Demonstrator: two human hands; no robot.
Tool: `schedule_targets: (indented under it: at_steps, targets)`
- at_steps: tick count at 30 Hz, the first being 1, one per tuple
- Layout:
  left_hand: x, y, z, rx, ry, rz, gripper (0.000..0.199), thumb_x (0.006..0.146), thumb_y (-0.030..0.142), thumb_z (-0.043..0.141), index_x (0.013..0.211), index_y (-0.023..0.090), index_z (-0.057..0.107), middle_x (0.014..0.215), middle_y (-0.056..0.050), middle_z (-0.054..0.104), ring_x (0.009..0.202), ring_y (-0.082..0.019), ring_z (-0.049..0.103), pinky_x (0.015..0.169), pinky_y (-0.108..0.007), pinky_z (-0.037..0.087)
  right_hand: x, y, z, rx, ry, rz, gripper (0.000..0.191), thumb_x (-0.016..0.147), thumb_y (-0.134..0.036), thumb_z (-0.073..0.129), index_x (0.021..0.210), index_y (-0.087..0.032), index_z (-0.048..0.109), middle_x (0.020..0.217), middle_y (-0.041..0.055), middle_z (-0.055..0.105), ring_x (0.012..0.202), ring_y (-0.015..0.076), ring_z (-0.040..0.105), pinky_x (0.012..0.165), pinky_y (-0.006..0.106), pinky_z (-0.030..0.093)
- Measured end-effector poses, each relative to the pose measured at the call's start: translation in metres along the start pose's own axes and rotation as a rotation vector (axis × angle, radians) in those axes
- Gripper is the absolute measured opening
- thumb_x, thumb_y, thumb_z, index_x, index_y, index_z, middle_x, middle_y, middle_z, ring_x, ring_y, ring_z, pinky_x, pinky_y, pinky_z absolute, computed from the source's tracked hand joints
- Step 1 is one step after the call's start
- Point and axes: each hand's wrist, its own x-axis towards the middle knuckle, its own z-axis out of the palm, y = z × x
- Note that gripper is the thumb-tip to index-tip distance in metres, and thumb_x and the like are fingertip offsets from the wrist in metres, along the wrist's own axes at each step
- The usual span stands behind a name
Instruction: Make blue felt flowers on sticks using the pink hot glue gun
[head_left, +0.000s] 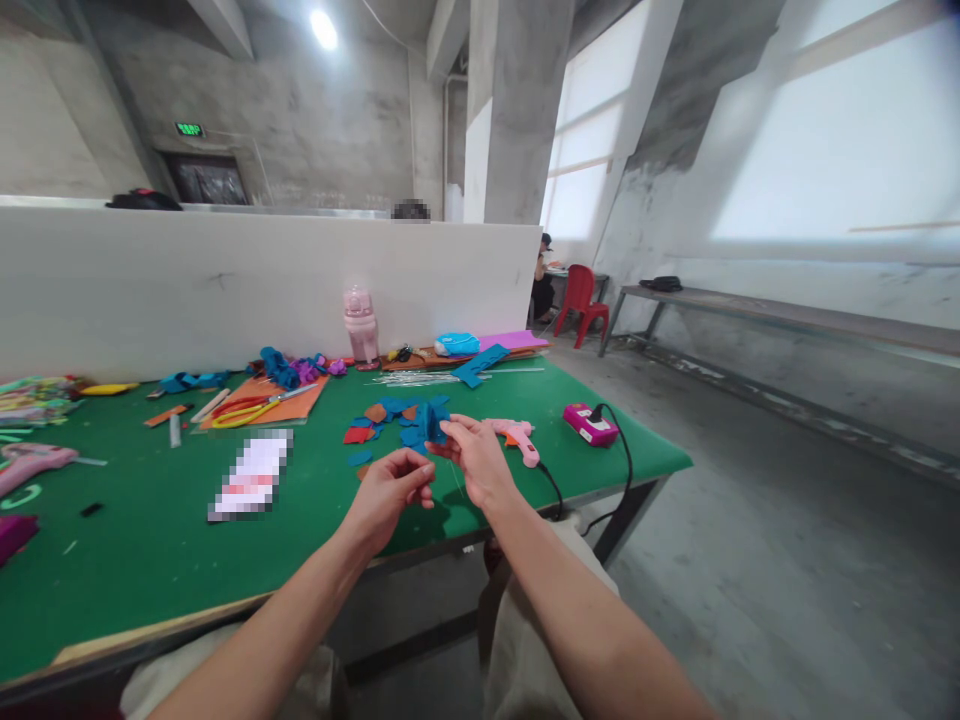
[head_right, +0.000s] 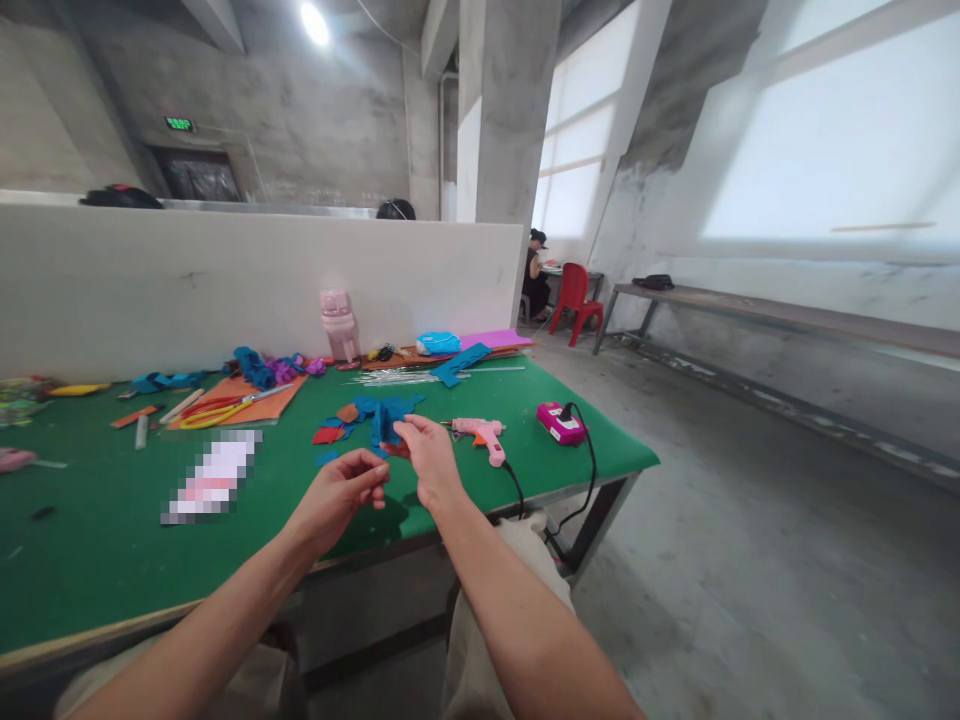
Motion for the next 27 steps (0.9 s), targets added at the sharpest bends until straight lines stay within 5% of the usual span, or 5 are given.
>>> schedule_targets:
  at_steps: [16, 22, 27]
  targets:
    - [0.0, 0.0008, 0.0017, -0.034, -0.005, 0.001, 0.019, 0.066, 0.028, 0.066, 0.069, 0.014, 0.055, 0.056, 0.004, 0.051, 0.047, -0.006, 0.048, 0.049, -0.021, 0.045, -0.002, 0.0017, -0.0017, 0.002, -0.05, -0.039, 0.022, 0.058, -0.026, 0.064, 0.049, -0.016, 0.047, 0.05, -0.0053, 0.045, 0.051, 0.0088, 0.046, 0.064, 0.029, 0.05]
    - [-0.0005, 0.0015, 0.0024, -0.059, 0.007, -0.009, 0.019, 0.065, 0.028, 0.067, 0.068, 0.014, 0.055, 0.055, 0.004, 0.051, 0.047, -0.006, 0.049, 0.049, -0.022, 0.046, 0.0001, 0.0025, -0.0019, 0.005, -0.039, 0.035, 0.022, 0.058, -0.032, 0.066, 0.056, -0.017, 0.05, 0.054, -0.0052, 0.052, 0.051, 0.0108, 0.053, 0.063, 0.029, 0.048]
    - [0.0008, 0.0008, -0.0001, -0.083, 0.013, 0.003, 0.018, 0.065, 0.027, 0.067, 0.069, 0.014, 0.056, 0.058, 0.004, 0.052, 0.048, -0.007, 0.05, 0.05, -0.022, 0.047, -0.0005, 0.0068, -0.0009, -0.079, -0.149, 0.038, 0.02, 0.06, -0.032, 0.066, 0.062, -0.015, 0.056, 0.063, -0.0012, 0.062, 0.062, 0.0123, 0.058, 0.066, 0.026, 0.045]
